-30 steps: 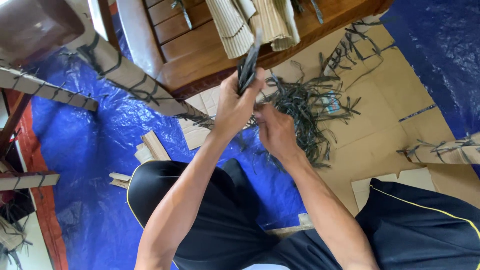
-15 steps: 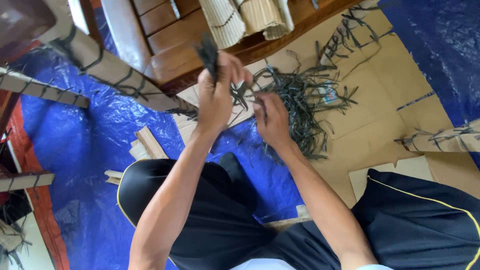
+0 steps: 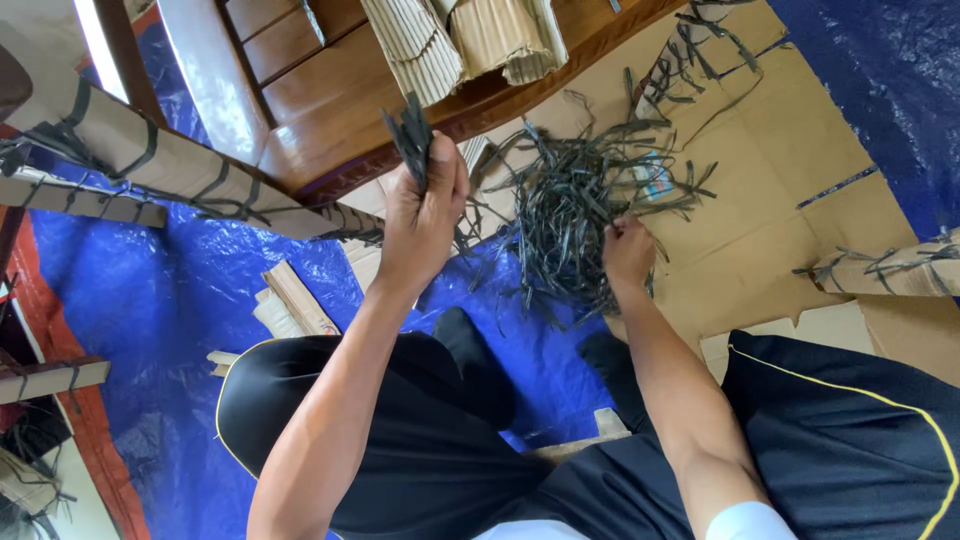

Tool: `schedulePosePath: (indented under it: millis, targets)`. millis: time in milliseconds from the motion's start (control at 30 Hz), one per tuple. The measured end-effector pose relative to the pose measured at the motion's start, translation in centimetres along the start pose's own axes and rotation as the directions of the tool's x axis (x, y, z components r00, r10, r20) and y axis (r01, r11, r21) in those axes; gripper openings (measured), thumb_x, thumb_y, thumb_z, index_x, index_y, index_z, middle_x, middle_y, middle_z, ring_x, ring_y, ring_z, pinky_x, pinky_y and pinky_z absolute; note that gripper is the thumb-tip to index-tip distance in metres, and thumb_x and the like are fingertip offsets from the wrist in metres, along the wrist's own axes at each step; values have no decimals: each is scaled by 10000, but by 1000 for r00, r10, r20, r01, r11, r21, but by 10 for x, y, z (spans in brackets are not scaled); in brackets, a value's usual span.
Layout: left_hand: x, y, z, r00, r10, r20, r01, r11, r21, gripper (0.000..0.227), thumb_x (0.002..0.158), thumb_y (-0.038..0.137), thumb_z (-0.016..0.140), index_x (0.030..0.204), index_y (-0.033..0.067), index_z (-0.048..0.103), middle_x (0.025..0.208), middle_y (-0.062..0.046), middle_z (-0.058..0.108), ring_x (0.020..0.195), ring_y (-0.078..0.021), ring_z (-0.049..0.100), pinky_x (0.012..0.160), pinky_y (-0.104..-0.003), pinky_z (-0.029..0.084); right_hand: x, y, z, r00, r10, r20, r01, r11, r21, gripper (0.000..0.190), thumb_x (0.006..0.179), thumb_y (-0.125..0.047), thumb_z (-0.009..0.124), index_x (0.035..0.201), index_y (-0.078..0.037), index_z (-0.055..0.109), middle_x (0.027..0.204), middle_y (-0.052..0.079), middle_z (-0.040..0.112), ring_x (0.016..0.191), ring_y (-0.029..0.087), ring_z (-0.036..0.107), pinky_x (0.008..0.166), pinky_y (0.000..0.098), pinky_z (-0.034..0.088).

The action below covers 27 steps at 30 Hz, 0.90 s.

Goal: The person is gathering and bundling black plastic strips from a pile on the floor in a workshop.

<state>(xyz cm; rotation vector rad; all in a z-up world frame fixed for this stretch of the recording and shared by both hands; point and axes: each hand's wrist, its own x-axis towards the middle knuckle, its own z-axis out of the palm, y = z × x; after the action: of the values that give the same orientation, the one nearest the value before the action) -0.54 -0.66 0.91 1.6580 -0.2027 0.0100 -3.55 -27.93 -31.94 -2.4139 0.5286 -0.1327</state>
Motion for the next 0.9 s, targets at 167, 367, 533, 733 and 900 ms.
schedulePosePath:
  millis: [167, 367, 533, 733, 900]
  targets:
    - [0, -3, 6, 999, -48, -16, 48, 999, -22, 473, 1124, 422, 460, 790, 95, 531, 678, 53, 419, 616, -64, 373, 545, -264, 274, -3, -61, -22, 965, -113, -236, 126, 991, 38, 197, 993, -193, 725, 905, -20, 690, 904, 162, 685, 904, 397, 647, 761, 513, 506]
    - [2, 8, 13, 998, 36, -49, -30, 994, 103, 445, 1119, 382, 502, 822, 60, 575, 678, 40, 451, 637, -61, 423, 572, -265, 314, -15, -163, -73, 913, -123, -389, 313, 823, 474, 197, 1088, -179, 599, 1001, -7, 641, 916, 132, 663, 821, 297, 634, 739, 434, 507]
    - [-1, 7, 16, 981, 188, -42, -185, 980, 79, 240, 1103, 241, 605, 1029, 13, 615, 856, 26, 577, 813, -55, 493, 701, -267, 439, -43, -233, -110, 939, -201, -279, 341, 425, 839, 155, 1138, -173, 527, 1145, -27, 577, 1006, 45, 716, 780, 110, 672, 713, 270, 552]
    - [-3, 19, 14, 995, 75, -62, -66, 988, 140, 221, 1058, 235, 675, 1000, 28, 627, 751, 63, 496, 722, -46, 438, 613, -253, 398, -62, -277, -162, 964, -249, -96, 181, 349, 919, 144, 1110, -154, 540, 1101, -32, 616, 950, 37, 713, 647, 49, 588, 529, 202, 401]
    - [-6, 29, 12, 998, 24, -52, -23, 1000, 14, 237, 990, 223, 736, 1097, 34, 641, 741, 76, 495, 678, -38, 430, 576, -245, 356, -65, -270, -161, 941, -338, -15, 148, 373, 916, 148, 1135, -156, 573, 1133, -23, 637, 861, 8, 637, 651, 43, 516, 564, 218, 411]
